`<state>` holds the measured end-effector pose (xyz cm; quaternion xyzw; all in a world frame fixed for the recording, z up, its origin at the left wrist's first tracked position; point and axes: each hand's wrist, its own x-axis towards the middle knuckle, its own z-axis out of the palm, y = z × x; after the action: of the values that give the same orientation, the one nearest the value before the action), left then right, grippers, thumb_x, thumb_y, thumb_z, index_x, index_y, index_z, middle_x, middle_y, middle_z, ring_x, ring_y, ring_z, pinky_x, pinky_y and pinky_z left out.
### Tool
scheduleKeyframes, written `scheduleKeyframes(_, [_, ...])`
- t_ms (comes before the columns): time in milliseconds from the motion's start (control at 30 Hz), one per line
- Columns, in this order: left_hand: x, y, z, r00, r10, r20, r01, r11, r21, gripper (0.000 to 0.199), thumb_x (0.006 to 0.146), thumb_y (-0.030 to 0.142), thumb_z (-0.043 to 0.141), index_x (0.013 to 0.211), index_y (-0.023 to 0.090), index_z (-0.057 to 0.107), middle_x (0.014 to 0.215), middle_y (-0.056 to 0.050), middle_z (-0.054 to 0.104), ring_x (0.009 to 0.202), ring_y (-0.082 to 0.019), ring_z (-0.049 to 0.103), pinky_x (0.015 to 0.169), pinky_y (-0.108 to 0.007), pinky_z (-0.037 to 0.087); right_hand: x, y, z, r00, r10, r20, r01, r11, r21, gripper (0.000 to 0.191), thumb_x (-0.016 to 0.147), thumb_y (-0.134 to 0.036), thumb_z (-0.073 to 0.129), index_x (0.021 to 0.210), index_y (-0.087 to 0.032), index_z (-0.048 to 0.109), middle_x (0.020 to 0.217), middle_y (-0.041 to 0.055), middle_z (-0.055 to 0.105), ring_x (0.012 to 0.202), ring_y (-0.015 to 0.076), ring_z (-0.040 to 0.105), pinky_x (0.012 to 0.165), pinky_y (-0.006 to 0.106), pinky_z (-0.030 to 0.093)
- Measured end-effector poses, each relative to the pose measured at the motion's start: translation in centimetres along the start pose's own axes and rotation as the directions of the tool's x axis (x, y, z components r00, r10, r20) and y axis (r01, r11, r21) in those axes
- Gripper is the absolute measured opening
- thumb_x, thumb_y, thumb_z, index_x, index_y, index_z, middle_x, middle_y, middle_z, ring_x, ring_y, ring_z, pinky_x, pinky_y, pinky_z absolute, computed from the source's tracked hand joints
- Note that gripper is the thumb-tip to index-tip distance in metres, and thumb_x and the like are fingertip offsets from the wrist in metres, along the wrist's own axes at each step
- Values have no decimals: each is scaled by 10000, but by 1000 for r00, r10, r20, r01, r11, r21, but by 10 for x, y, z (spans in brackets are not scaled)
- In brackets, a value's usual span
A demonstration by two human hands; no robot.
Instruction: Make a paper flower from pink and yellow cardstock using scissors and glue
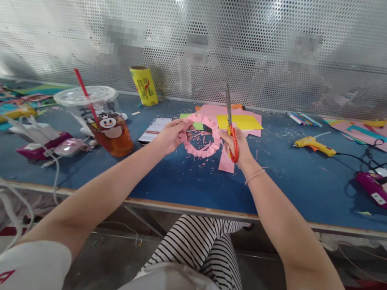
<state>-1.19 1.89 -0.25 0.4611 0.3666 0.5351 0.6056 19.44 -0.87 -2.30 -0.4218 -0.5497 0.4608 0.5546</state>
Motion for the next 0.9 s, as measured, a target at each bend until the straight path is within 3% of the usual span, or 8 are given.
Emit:
scheduleKeyframes(167, [0, -2, 1, 1000, -10, -17, 9, 997, -71, 81, 807, 210, 629, 782, 139, 600, 697, -24, 675, 512, -74, 572, 557, -228, 508, 4, 5, 4, 995, 41, -91, -45, 998, -43, 473, 555, -382, 805, 764, -232, 407, 474, -117, 400, 334, 43, 331, 330, 197, 225])
scheduleKeyframes(400, [-3, -5, 4, 1000, -1, 16, 1, 1000, -22, 121, 792, 254, 652, 795, 135, 629, 740, -33, 678, 513, -61, 559, 557, -225, 492, 7, 5, 9, 971, 66, -230, -94, 989, -115, 479, 524, -314, 789, 775, -231, 389, 589, -98, 463, 387, 43, 387, 351, 198, 276])
scheduleKeyframes(667, [-1, -11, 0, 999, 32, 4, -32, 990, 140, 236, 752, 390, 685, 762, 167, 611, 767, -12, 679, 556, -65, 565, 511, -191, 429, 7, 3, 8, 964, 37, -264, -67, 992, -105, 441, 551, -270, 764, 763, -228, 380, 652, -78, 473, 430, 49, 417, 386, 217, 313])
scheduleKeyframes(900, [-4, -9, 2, 1000, 12, -8, -10, 982, 191, 231, 766, 384, 671, 769, 169, 585, 791, -18, 692, 580, -70, 577, 526, -186, 424, 6, 4, 9, 968, 25, -248, -61, 989, -135, 456, 552, -291, 767, 769, -230, 371, 642, -84, 464, 432, 47, 401, 390, 216, 315])
